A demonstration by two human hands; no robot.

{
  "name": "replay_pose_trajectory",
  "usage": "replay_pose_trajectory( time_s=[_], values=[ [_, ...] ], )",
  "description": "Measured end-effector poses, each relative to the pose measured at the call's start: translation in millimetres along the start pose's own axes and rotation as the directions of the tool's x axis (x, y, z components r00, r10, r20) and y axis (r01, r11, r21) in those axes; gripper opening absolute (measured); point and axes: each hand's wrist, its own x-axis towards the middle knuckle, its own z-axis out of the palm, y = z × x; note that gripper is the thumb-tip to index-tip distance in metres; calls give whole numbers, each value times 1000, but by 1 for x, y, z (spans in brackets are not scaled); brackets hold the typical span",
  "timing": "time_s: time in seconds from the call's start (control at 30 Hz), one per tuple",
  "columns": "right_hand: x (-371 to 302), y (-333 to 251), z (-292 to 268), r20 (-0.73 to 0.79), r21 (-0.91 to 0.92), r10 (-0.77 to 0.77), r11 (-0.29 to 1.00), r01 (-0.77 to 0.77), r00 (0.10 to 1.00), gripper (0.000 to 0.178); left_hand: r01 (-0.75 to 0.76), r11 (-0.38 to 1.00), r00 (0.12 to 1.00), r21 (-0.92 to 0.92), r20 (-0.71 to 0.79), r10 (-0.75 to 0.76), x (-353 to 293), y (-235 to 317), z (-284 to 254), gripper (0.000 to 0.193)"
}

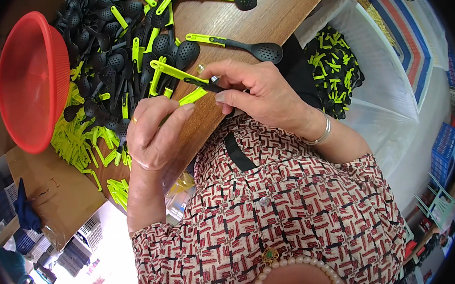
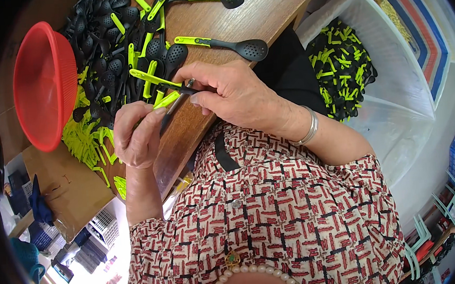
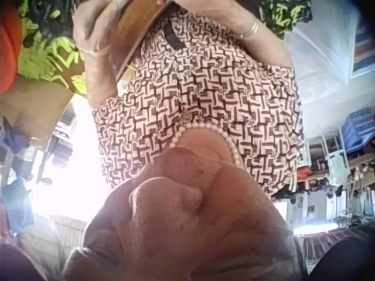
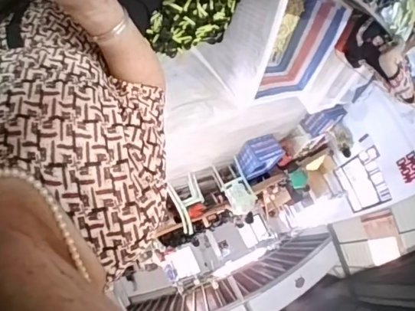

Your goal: The person assembles plastic utensils by attaching handle pieces onto utensil heads by hand and tapping them into place with a small hammer.

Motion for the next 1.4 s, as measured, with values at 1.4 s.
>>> replay_pose_trajectory(
  time_s=[1.4],
  values=[
    [1, -1, -4, 177, -29, 151, 989, -148, 973, 15, 471, 870, 867, -147, 259, -426, 22, -5, 11, 25]
  ],
)
